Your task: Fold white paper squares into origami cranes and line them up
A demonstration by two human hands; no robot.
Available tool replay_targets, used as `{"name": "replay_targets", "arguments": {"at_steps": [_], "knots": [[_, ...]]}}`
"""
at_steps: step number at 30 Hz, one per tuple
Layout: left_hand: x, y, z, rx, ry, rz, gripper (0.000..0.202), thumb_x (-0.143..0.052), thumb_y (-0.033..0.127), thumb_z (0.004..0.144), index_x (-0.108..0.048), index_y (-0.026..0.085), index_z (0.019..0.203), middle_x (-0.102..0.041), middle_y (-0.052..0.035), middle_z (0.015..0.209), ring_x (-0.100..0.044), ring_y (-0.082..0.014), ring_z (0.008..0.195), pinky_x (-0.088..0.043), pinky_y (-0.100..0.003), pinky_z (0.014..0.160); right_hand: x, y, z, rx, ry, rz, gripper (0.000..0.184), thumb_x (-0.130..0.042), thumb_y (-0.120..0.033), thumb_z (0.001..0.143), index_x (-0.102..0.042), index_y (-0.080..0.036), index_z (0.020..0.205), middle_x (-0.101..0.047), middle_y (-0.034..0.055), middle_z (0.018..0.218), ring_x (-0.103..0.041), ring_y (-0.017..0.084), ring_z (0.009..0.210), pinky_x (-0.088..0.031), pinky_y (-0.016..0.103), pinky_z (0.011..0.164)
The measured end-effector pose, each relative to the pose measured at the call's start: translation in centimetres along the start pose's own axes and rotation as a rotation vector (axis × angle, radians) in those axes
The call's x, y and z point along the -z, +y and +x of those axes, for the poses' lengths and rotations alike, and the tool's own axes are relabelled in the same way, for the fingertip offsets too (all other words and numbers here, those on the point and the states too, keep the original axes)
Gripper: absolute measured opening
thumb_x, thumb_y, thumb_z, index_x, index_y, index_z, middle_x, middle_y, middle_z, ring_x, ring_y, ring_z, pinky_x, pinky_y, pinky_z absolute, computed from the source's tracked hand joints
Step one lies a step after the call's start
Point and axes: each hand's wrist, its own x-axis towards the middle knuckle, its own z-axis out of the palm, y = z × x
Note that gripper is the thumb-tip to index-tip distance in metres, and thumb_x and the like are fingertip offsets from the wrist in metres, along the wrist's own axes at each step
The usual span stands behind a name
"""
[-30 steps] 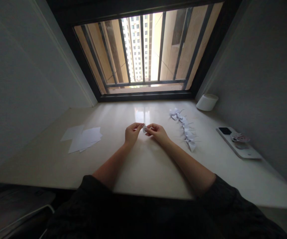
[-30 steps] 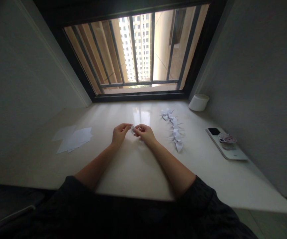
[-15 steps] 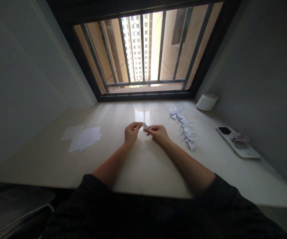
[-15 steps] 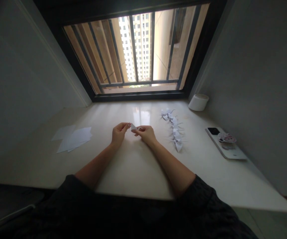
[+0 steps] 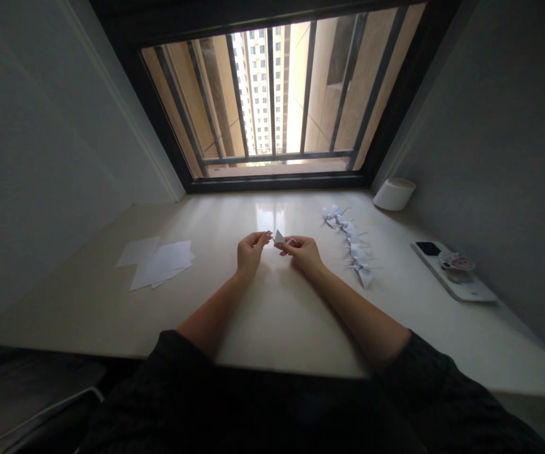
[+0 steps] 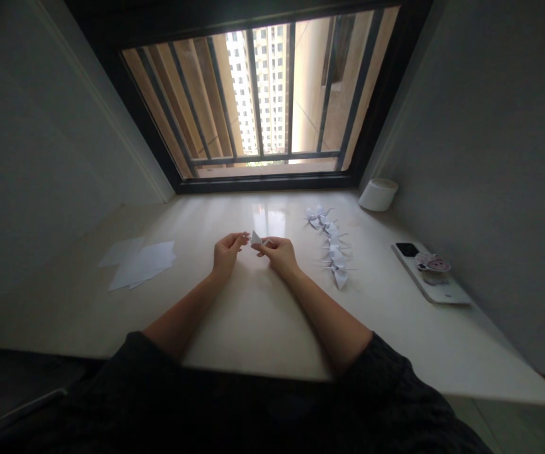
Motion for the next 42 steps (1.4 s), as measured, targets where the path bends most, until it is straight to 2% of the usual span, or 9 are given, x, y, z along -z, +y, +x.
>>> {"name": "replay_targets", "arguments": {"at_steps": [4, 10, 18, 27, 42], "knots": [[0.0, -0.3, 0.1, -0.006, -0.052, 0.005, 0.034, -0.064, 0.046, 0.069, -0.070, 0.016, 0.084, -0.071, -0.0064, 0.084, -0.063, -0.0166, 0.079, -0.047, -0.026, 0.067, 0.0, -0.1, -0.1, 0.004, 0.007, -0.015, 0.038, -0.076, -0.047, 0.053, -0.072, -0.016, 0.075, -0.059, -0.0009, 0.049, -0.058, 0.016, 0.050, -0.046, 0.030, 0.057], [-0.2, -0.3, 0.1, 0.032, -0.016, -0.037, 0.031, -0.065, 0.042, 0.069, -0.071, 0.015, 0.083, -0.071, -0.0071, 0.081, -0.064, -0.0167, 0.075, -0.048, -0.028, 0.068, 0.1, -0.1, -0.1, -0.008, -0.048, -0.057, 0.037, -0.076, -0.046, 0.055, -0.071, -0.017, 0.078, -0.065, 0.0019, 0.055, -0.060, 0.016, 0.054, -0.042, 0.027, 0.054], [-0.3, -0.5, 0.0, -0.057, -0.005, -0.073, 0.028, -0.064, 0.040, 0.071, -0.072, 0.016, 0.085, -0.070, -0.0052, 0.076, -0.063, -0.0144, 0.071, -0.048, -0.028, 0.071, 0.2, -0.3, -0.1, -0.066, 0.017, -0.011, 0.039, -0.077, -0.043, 0.054, -0.070, -0.015, 0.080, -0.065, 0.0025, 0.056, -0.065, 0.018, 0.059, -0.036, 0.024, 0.052], [-0.7, 0.4, -0.4, 0.038, 0.075, -0.114, 0.027, -0.065, 0.037, 0.071, -0.072, 0.016, 0.086, -0.072, -0.0073, 0.083, -0.063, -0.0146, 0.071, -0.046, -0.027, 0.066, -0.4, -1.0, -0.4, -0.053, 0.060, 0.068, 0.035, -0.078, -0.040, 0.053, -0.071, -0.016, 0.078, -0.065, 0.0017, 0.057, -0.062, 0.017, 0.056, -0.034, 0.025, 0.052], [-0.8, 0.8, -0.5, 0.079, 0.085, -0.166, 0.026, -0.066, 0.036, 0.069, -0.072, 0.016, 0.084, -0.071, -0.0077, 0.083, -0.062, -0.0145, 0.070, -0.045, -0.027, 0.066, -0.5, -0.6, -0.4, -0.076, 0.113, 0.130, 0.035, -0.078, -0.039, 0.055, -0.070, -0.016, 0.079, -0.066, 0.0029, 0.061, -0.062, 0.016, 0.059, -0.036, 0.025, 0.056]]}}
